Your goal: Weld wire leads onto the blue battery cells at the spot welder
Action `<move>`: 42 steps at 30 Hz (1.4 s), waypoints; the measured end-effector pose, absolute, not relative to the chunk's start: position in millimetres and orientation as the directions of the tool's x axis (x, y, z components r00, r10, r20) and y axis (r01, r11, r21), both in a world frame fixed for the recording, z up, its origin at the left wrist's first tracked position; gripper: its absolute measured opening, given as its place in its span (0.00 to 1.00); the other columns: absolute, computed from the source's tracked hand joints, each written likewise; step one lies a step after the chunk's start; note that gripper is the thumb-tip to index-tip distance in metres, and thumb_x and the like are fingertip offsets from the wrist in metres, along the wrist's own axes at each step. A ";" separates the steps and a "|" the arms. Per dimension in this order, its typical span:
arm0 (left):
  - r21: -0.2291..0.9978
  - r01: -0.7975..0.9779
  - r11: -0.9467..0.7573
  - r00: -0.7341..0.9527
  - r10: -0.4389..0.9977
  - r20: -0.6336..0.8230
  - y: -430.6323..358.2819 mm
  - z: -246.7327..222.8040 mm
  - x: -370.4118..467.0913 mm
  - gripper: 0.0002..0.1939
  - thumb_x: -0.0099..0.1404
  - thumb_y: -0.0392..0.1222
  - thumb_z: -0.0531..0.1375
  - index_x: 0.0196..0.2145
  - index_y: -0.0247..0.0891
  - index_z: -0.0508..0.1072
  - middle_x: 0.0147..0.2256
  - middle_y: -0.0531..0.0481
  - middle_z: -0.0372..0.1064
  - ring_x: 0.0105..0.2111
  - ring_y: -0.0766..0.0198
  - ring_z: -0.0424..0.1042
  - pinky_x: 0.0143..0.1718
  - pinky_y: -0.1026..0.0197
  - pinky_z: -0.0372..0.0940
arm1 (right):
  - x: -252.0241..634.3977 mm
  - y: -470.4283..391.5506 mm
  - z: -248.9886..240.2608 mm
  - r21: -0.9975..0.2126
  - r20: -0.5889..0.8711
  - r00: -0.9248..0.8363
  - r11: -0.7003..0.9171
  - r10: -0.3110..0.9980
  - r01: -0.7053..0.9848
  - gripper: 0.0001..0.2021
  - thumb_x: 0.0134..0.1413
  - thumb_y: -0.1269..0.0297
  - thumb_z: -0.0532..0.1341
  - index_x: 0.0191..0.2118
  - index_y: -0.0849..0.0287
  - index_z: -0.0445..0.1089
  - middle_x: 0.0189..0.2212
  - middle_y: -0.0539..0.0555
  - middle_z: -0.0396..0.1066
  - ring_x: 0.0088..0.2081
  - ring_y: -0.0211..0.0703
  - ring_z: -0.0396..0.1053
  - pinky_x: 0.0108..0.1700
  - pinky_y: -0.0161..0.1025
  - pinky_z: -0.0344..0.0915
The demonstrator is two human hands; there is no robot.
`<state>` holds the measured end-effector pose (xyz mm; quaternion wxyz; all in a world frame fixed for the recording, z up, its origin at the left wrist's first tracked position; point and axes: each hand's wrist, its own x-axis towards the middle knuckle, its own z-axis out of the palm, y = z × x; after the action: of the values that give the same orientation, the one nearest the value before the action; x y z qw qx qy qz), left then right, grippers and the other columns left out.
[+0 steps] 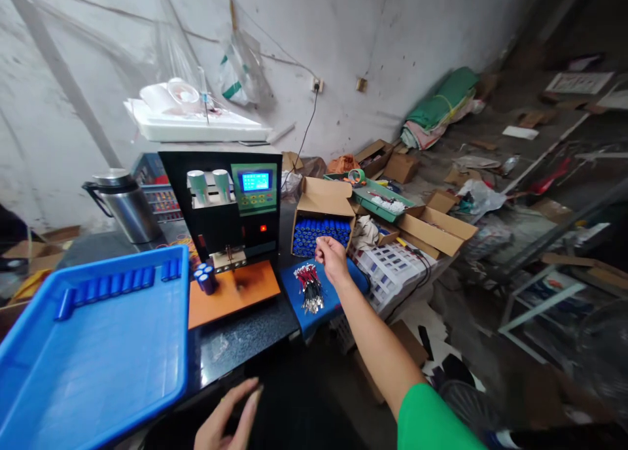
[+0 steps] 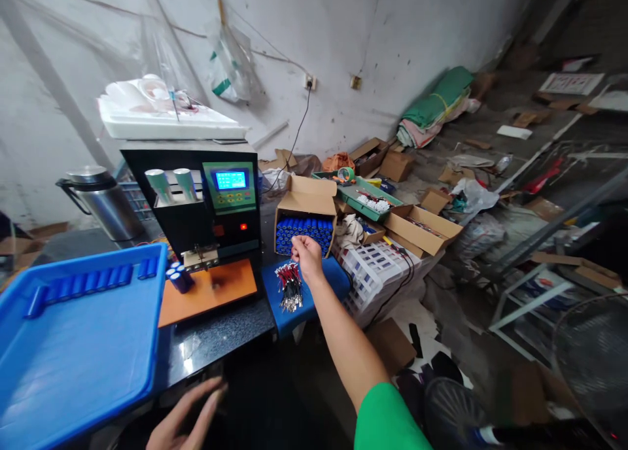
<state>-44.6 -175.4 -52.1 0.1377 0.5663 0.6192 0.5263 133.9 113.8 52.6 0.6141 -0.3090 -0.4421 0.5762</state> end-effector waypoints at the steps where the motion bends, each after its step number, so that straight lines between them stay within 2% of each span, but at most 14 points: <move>1: 0.801 0.560 -0.213 -0.334 0.826 0.453 -165.8 -35.7 -40.1 0.15 0.64 0.52 0.61 0.43 0.42 0.80 0.39 0.49 0.80 0.36 0.58 0.80 0.39 0.62 0.76 | 127.8 103.6 53.6 -0.888 0.181 -0.084 0.126 0.980 -0.443 0.17 0.44 0.53 0.69 0.29 0.59 0.65 0.17 0.42 0.59 0.18 0.29 0.53 0.19 0.28 0.49; 4: 0.721 0.621 -0.307 -0.310 0.749 0.585 -134.2 5.3 -27.5 0.12 0.65 0.48 0.62 0.41 0.40 0.78 0.38 0.48 0.79 0.36 0.59 0.79 0.40 0.62 0.74 | 105.4 68.5 51.3 -0.891 0.142 -0.154 0.058 0.978 -0.449 0.16 0.46 0.53 0.69 0.29 0.59 0.66 0.17 0.42 0.60 0.17 0.28 0.53 0.19 0.28 0.50; 6: 0.652 0.687 -0.321 -0.244 0.743 0.623 -114.6 20.6 -22.3 0.11 0.67 0.47 0.60 0.40 0.39 0.78 0.36 0.47 0.79 0.35 0.61 0.78 0.38 0.61 0.73 | 90.1 45.4 47.7 -0.893 0.101 -0.188 0.006 0.977 -0.449 0.15 0.47 0.54 0.69 0.30 0.59 0.66 0.17 0.42 0.60 0.17 0.28 0.54 0.19 0.29 0.50; 11: 0.567 0.810 -0.153 -0.253 0.780 0.572 -92.3 19.6 -23.1 0.13 0.69 0.48 0.57 0.42 0.38 0.77 0.35 0.46 0.78 0.33 0.61 0.76 0.38 0.60 0.69 | 61.7 6.3 39.9 -0.879 0.020 -0.272 -0.113 0.962 -0.463 0.15 0.47 0.53 0.68 0.29 0.59 0.66 0.16 0.42 0.61 0.16 0.29 0.56 0.19 0.29 0.51; 14: 0.601 0.795 -0.078 -0.310 0.800 0.514 -95.0 11.0 -28.1 0.14 0.68 0.49 0.57 0.42 0.39 0.77 0.34 0.47 0.78 0.30 0.61 0.75 0.35 0.61 0.68 | 51.5 -4.3 36.8 -0.871 -0.009 -0.300 -0.155 0.954 -0.466 0.15 0.47 0.53 0.68 0.29 0.59 0.66 0.16 0.43 0.62 0.16 0.29 0.56 0.19 0.30 0.52; 19: 0.710 0.702 -0.056 -0.411 0.782 0.468 -102.5 5.3 -33.7 0.16 0.66 0.51 0.57 0.40 0.39 0.79 0.35 0.46 0.79 0.31 0.60 0.77 0.33 0.61 0.67 | 44.3 -11.2 32.3 -0.864 -0.029 -0.331 -0.190 0.943 -0.466 0.15 0.47 0.53 0.68 0.28 0.58 0.66 0.16 0.43 0.62 0.16 0.29 0.56 0.19 0.30 0.53; 21: 0.787 0.616 -0.044 -0.473 0.778 0.413 -103.8 6.4 -35.8 0.16 0.65 0.52 0.59 0.38 0.38 0.79 0.35 0.46 0.79 0.32 0.60 0.76 0.34 0.61 0.68 | 45.0 -11.7 29.3 -0.864 -0.025 -0.354 -0.199 0.935 -0.462 0.16 0.47 0.53 0.68 0.28 0.59 0.66 0.16 0.43 0.62 0.16 0.29 0.56 0.20 0.30 0.53; 25: 0.942 0.336 -0.019 -0.545 0.812 0.211 -102.1 14.5 -44.0 0.18 0.62 0.55 0.62 0.35 0.36 0.79 0.31 0.47 0.77 0.31 0.61 0.74 0.33 0.62 0.68 | 50.1 -10.8 21.3 -0.891 -0.005 -0.428 -0.198 0.904 -0.409 0.17 0.48 0.50 0.68 0.31 0.60 0.69 0.21 0.45 0.65 0.19 0.30 0.58 0.21 0.29 0.55; 27: 0.967 0.253 -0.031 -0.536 0.828 0.167 -99.8 20.1 -49.0 0.18 0.60 0.56 0.63 0.32 0.35 0.78 0.27 0.48 0.75 0.27 0.63 0.71 0.31 0.62 0.66 | 52.2 -10.9 18.0 -0.915 0.018 -0.502 -0.188 0.865 -0.357 0.17 0.47 0.50 0.68 0.32 0.59 0.70 0.23 0.47 0.67 0.21 0.32 0.60 0.23 0.30 0.58; 31: 0.975 0.221 -0.029 -0.508 0.850 0.140 -97.1 25.8 -55.7 0.19 0.58 0.57 0.62 0.27 0.35 0.75 0.22 0.51 0.69 0.23 0.66 0.65 0.27 0.64 0.62 | 52.8 -12.6 15.2 -0.944 0.090 -0.578 -0.116 0.811 -0.309 0.15 0.46 0.52 0.69 0.28 0.58 0.70 0.20 0.46 0.65 0.22 0.34 0.60 0.24 0.32 0.58; 35: 0.963 0.269 0.007 -0.504 0.853 0.134 -97.2 20.9 -62.3 0.19 0.59 0.57 0.61 0.28 0.35 0.74 0.24 0.50 0.70 0.26 0.65 0.67 0.30 0.63 0.64 | 53.7 -12.7 13.8 -0.958 0.106 -0.565 -0.069 0.819 -0.280 0.13 0.47 0.54 0.68 0.25 0.58 0.70 0.18 0.46 0.65 0.20 0.34 0.59 0.24 0.33 0.56; 38: 0.910 0.411 0.063 -0.590 0.779 0.213 -90.8 19.6 -77.8 0.19 0.59 0.57 0.61 0.35 0.36 0.73 0.31 0.49 0.73 0.31 0.63 0.71 0.35 0.61 0.66 | 56.1 -11.4 9.7 -0.961 0.066 -0.529 -0.089 0.846 -0.263 0.12 0.46 0.55 0.68 0.26 0.58 0.70 0.18 0.46 0.65 0.20 0.34 0.59 0.24 0.33 0.56; 42: 0.721 0.604 0.341 -0.699 0.661 0.273 -69.4 30.4 -106.5 0.20 0.60 0.55 0.61 0.41 0.37 0.70 0.36 0.45 0.74 0.32 0.59 0.73 0.34 0.59 0.64 | 57.4 -11.7 0.8 -0.951 0.012 -0.475 -0.137 0.880 -0.279 0.13 0.45 0.54 0.68 0.26 0.59 0.71 0.18 0.46 0.65 0.19 0.34 0.59 0.22 0.32 0.56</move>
<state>-106.5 -69.4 30.4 0.0335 0.3864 0.8181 0.4247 57.4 -11.7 0.8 0.4178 -0.2968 -0.5067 0.6932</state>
